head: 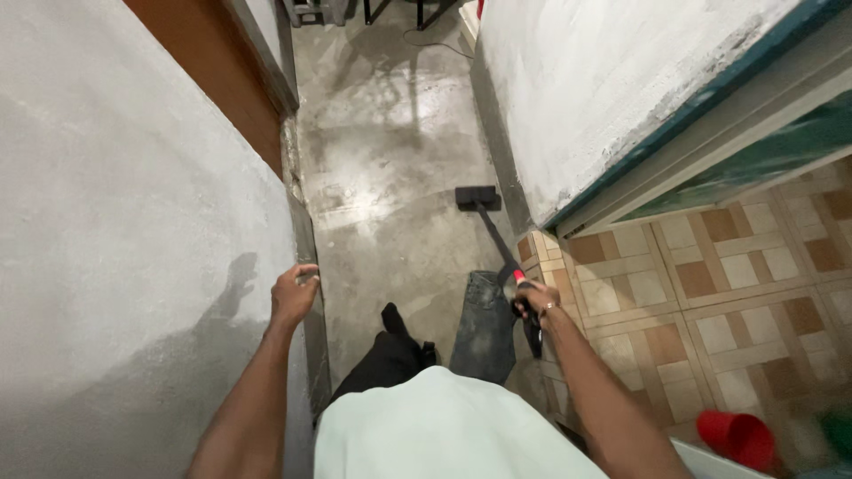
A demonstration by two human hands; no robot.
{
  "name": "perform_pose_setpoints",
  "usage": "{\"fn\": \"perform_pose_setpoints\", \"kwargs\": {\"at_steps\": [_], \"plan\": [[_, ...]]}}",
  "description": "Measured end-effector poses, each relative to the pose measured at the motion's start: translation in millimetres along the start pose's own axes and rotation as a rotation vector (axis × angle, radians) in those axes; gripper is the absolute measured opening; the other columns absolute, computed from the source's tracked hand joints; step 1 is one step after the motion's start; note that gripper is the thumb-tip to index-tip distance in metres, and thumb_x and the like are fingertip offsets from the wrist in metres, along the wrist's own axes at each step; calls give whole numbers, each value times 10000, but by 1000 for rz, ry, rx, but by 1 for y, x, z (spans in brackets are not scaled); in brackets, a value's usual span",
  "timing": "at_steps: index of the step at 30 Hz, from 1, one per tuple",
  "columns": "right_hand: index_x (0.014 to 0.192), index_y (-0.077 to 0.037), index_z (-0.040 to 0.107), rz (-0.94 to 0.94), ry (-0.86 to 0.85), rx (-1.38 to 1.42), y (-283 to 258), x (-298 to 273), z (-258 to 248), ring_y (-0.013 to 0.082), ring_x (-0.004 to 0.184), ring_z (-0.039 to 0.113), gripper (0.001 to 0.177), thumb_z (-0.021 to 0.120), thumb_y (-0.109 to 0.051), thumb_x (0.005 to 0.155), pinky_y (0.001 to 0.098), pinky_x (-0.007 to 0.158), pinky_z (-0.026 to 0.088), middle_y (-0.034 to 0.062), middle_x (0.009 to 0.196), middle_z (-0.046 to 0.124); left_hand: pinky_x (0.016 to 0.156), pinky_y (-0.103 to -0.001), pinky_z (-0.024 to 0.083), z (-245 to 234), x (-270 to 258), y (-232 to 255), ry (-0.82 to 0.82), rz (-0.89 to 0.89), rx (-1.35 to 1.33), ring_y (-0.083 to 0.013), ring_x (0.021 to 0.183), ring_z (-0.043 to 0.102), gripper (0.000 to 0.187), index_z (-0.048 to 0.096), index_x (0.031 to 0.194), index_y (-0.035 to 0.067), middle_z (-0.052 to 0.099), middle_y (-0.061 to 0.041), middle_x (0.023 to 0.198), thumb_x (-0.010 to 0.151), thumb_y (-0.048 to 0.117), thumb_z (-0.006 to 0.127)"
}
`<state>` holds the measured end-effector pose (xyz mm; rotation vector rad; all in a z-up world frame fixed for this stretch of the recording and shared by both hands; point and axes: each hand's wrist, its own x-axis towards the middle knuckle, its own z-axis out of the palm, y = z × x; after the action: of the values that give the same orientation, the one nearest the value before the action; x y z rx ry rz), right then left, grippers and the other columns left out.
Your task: The person vacuums the concrete floor of a narrow hallway using a cordless vacuum cleaner, navigating around a chair and various items on the floor.
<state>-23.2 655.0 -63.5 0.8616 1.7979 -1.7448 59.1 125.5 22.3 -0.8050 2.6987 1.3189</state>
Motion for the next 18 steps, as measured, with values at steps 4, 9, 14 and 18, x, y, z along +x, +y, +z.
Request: {"fn": "perform_pose_setpoints", "kwargs": {"at_steps": [4,9,14,18], "plan": [[1205,-114,714,68,78,22,11,-12,-3,136,499,567,460,716,41,773,283,416,418,85,702,680,876,-385,564,6,8,-12,-37,-62,-25,-239,985,745,324,750,1202,152,779,-105,1066,891,218,691],[1101,88,671,-18,-9,-98,-40,27,6,154,510,596,283,758,-27,857,285,417,441,110,703,658,932,-380,556,17,58,-8,-111,-126,3,-264,1017,749,341,727,1253,157,775,-92,1145,929,239,659],[1109,-20,673,19,9,-71,-96,66,32,149,502,578,286,721,-4,828,290,423,436,85,699,660,963,-384,530,32,129,4,-109,63,-43,-249,1126,694,351,733,1229,126,742,-95,1208,899,234,681],[1139,-63,703,10,29,-83,-104,66,52,163,495,589,346,695,25,804,301,418,424,98,691,652,1009,-389,513,36,169,13,-112,49,-76,-256,1165,688,369,732,1235,120,750,-102,1204,892,246,684]]}}
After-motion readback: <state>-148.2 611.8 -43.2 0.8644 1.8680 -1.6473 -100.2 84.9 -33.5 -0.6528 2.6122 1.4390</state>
